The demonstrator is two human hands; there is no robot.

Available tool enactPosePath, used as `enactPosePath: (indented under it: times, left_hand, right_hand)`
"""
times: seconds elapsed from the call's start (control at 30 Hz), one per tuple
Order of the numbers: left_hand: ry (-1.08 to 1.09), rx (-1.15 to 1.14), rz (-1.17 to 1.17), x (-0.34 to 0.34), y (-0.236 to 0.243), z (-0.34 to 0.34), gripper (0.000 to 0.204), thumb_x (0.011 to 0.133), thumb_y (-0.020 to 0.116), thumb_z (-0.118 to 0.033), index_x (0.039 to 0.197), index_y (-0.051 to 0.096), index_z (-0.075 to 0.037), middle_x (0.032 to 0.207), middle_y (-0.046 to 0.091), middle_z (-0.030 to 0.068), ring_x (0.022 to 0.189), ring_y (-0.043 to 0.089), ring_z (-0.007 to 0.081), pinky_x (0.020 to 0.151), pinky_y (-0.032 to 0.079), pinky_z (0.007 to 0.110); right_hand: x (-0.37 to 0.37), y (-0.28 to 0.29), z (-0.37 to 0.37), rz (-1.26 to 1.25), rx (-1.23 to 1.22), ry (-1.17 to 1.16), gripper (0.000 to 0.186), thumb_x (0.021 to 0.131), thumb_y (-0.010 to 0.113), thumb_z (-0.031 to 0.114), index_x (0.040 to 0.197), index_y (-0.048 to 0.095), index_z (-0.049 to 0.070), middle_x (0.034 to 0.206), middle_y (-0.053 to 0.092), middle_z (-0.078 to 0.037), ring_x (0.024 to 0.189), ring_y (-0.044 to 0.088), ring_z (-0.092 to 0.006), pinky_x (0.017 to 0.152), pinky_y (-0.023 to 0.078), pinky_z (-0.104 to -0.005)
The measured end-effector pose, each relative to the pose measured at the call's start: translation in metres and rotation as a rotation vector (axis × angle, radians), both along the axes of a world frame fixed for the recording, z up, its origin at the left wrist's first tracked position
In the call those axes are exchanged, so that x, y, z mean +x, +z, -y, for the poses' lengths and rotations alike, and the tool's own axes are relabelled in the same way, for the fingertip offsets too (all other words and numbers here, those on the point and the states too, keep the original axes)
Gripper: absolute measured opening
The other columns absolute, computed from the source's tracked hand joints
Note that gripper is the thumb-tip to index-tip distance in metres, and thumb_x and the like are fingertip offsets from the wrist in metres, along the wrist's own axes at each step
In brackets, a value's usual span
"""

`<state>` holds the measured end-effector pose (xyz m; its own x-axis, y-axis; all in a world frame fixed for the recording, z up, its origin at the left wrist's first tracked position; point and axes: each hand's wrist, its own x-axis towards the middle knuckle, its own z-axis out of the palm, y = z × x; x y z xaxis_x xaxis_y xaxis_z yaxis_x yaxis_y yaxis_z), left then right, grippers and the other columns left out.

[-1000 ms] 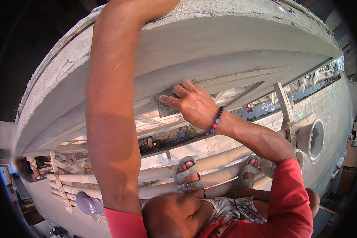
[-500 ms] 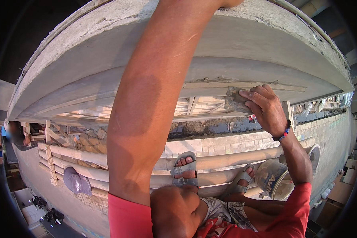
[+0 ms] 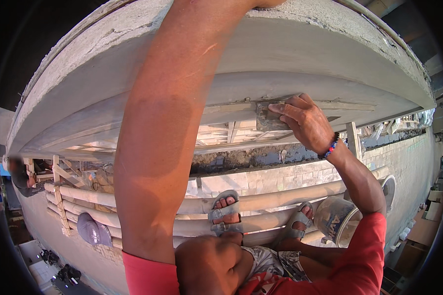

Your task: The person applies and smooths plaster onto a curved architectural element using a trowel. They repeatedly scoop plaster from a bucket and spread it evenly across the surface, working methodically along the curved structure.

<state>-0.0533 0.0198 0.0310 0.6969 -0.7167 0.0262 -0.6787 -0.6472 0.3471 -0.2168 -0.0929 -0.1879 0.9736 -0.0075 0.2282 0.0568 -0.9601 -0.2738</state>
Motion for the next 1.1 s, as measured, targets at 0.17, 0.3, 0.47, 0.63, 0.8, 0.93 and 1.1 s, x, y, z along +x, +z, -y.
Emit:
enactPosePath:
  times: [0.17, 0.3, 0.47, 0.63, 0.8, 0.93, 1.1]
  left_hand:
    - [-0.171, -0.114, 0.113, 0.023, -0.020, -0.016, 0.037, 0.099, 0.043, -0.016, 0.112, 0.071, 0.004, 0.121, 0.068, 0.0249, 0.116, 0.065, 0.0339, 0.109, 0.044, 0.048]
    - [-0.106, -0.142, 0.115, 0.011, -0.017, -0.016, 0.039, 0.101, 0.041, -0.019, 0.117, 0.069, 0.003, 0.125, 0.067, 0.0237, 0.119, 0.063, 0.0333, 0.110, 0.043, 0.048]
    - [-0.021, -0.010, 0.083, -0.011, 0.000, -0.002, 0.047, 0.105, 0.041, -0.031, 0.138, 0.055, 0.001, 0.142, 0.056, 0.0196, 0.129, 0.056, 0.0289, 0.110, 0.043, 0.045]
    - [0.024, 0.059, 0.203, -0.008, -0.010, 0.010, 0.047, 0.106, 0.042, -0.033, 0.137, 0.055, 0.000, 0.141, 0.057, 0.0174, 0.131, 0.053, 0.0274, 0.112, 0.042, 0.044]
    - [-0.076, -0.057, 0.277, 0.021, -0.024, 0.013, 0.056, 0.102, 0.044, -0.045, 0.138, 0.056, -0.003, 0.140, 0.058, 0.0182, 0.131, 0.054, 0.0304, 0.111, 0.041, 0.046]
    - [-0.070, -0.113, 0.406, 0.015, -0.037, 0.008, 0.055, 0.102, 0.044, -0.044, 0.137, 0.056, -0.003, 0.138, 0.059, 0.0188, 0.129, 0.056, 0.0310, 0.110, 0.042, 0.046]
    - [-0.061, -0.007, 0.286, 0.000, -0.023, 0.003, 0.047, 0.106, 0.042, -0.033, 0.134, 0.056, 0.002, 0.138, 0.058, 0.0205, 0.126, 0.057, 0.0294, 0.110, 0.044, 0.045]
  right_hand:
    - [-0.053, 0.028, 0.043, -0.130, -0.011, -0.248, 0.035, 0.081, 0.070, -0.001, 0.114, 0.074, 0.008, 0.092, 0.068, -0.009, 0.084, 0.058, -0.0286, 0.080, 0.051, -0.0418]
    - [-0.042, 0.026, 0.020, 0.049, 0.030, -0.023, 0.039, 0.079, 0.072, -0.001, 0.117, 0.073, 0.009, 0.090, 0.066, -0.008, 0.084, 0.058, -0.0277, 0.077, 0.051, -0.0404]
    - [0.019, -0.012, -0.041, 0.148, -0.024, 0.151, 0.041, 0.083, 0.063, 0.003, 0.120, 0.071, 0.016, 0.095, 0.063, -0.006, 0.093, 0.057, -0.0260, 0.079, 0.056, -0.0374]
    - [0.010, -0.027, -0.009, 0.062, -0.090, 0.053, 0.047, 0.082, 0.062, 0.001, 0.125, 0.070, 0.019, 0.094, 0.063, -0.005, 0.093, 0.056, -0.0245, 0.084, 0.055, -0.0346]
    - [-0.067, -0.014, 0.081, -0.008, -0.157, -0.100, 0.041, 0.085, 0.070, 0.009, 0.125, 0.071, 0.020, 0.091, 0.062, -0.002, 0.091, 0.055, -0.0224, 0.087, 0.054, -0.0348]
    - [-0.119, 0.015, 0.145, -0.175, -0.167, -0.272, 0.042, 0.082, 0.072, 0.007, 0.123, 0.072, 0.018, 0.095, 0.067, -0.005, 0.091, 0.058, -0.0261, 0.085, 0.053, -0.0379]
    - [-0.139, 0.049, 0.140, -0.106, -0.173, -0.224, 0.044, 0.077, 0.072, 0.003, 0.120, 0.071, 0.008, 0.091, 0.067, -0.007, 0.091, 0.059, -0.0277, 0.083, 0.053, -0.0395]
